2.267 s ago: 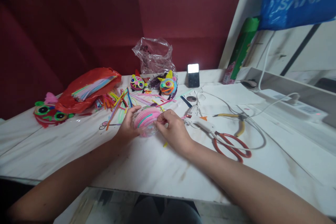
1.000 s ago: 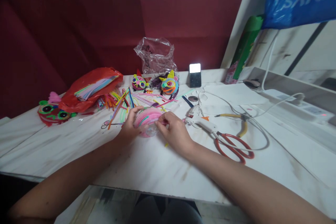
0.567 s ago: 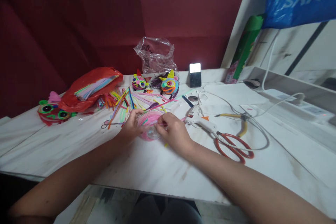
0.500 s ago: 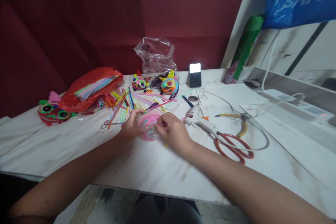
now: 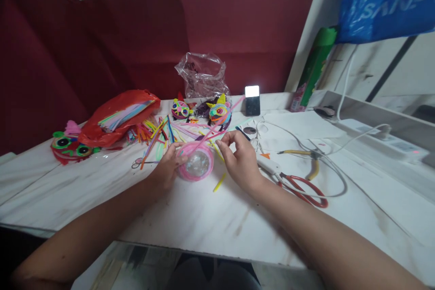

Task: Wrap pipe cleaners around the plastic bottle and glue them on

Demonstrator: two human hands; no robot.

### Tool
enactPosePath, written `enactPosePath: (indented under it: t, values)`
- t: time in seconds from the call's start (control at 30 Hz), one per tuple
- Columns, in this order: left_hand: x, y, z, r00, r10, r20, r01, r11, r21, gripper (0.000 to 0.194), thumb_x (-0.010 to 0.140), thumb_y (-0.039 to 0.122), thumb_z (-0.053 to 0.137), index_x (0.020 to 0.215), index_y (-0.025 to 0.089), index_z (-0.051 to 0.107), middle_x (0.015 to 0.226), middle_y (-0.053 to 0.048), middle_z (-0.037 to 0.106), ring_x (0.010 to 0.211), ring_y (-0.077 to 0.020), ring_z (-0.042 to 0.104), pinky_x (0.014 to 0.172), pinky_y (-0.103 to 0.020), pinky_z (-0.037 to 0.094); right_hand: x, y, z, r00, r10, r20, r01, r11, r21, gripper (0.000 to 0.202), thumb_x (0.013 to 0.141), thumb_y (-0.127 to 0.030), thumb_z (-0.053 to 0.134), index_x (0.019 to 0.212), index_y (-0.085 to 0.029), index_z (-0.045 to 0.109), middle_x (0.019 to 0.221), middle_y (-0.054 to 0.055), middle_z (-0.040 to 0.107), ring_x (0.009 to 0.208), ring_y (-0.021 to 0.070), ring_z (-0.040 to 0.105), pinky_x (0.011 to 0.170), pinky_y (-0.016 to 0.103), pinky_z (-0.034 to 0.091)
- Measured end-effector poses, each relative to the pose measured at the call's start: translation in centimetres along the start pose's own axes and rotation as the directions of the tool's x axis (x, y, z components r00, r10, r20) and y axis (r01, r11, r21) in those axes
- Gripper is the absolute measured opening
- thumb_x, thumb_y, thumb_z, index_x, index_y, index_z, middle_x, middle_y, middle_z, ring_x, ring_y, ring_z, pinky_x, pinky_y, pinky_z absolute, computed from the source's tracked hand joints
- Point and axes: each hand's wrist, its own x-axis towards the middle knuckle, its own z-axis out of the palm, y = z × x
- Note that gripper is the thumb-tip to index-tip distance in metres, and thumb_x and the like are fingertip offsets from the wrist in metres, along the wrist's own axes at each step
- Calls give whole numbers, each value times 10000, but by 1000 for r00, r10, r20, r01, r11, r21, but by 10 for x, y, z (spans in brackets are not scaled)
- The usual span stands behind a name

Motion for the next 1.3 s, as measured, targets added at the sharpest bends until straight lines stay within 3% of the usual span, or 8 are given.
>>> enactPosePath:
  t: [0.23,0.33,0.4,0.47,0.6,0.97,1.3]
  values:
    - [3,-5,-6,999,10,32,-4,985,-170,485,621,300,710,1030,204,468,883,-2,630,743,-147,605,671,-260,462,-4,5,3,995,29,90,-25,999,-44,283,936,-382,425,708,-220,474,569,-31,513,513,125,488,516,248,401]
    - [1,-3,-5,998,11,55,0,982,-187,490,624,298,711,1038,199,468,914,-20,638,773,-167,619,686,-277,472,-6,4,6,989,-93,113,101,992,-70,219,943,-288,435,776,-208,552,672,11,612,631,151,580,600,270,469]
    - [-1,-1,-4,997,14,70,0,980,-197,488,627,290,711,1039,198,466,937,-30,640,790,-176,624,701,-288,475,-8,4,9,951,-260,168,274,960,-61,161,929,-211,454,944,-205,614,863,63,667,823,186,620,735,323,509]
    - [-2,1,-3,997,16,73,-1,978,-208,495,624,285,714,1042,199,463,927,-28,641,785,-173,622,706,-288,473,-11,7,12,887,-393,243,422,903,-79,247,924,-169,447,1091,-218,623,1010,104,651,951,215,599,806,378,516]
    - [-1,-2,-2,997,22,76,-5,975,-222,510,607,292,727,1033,201,462,879,-11,636,746,-157,611,689,-275,461,-15,13,15,808,-498,315,556,820,-132,316,925,-153,435,1182,-209,610,1095,147,600,1008,241,572,793,415,537]
    - [-6,-6,3,997,28,75,-5,958,-288,572,518,324,800,977,195,482,778,25,584,668,-121,554,679,-270,418,-21,22,14,782,-488,389,571,811,-130,371,914,-211,496,1281,-189,540,1127,145,518,1003,236,554,802,377,544]
    - [-9,-11,5,998,-49,32,56,948,-314,608,476,254,822,1000,172,523,964,-38,605,851,-163,566,779,-302,419,-28,22,13,836,-397,380,472,872,-127,248,909,-216,509,1136,-206,607,1130,118,558,965,205,627,814,347,565]
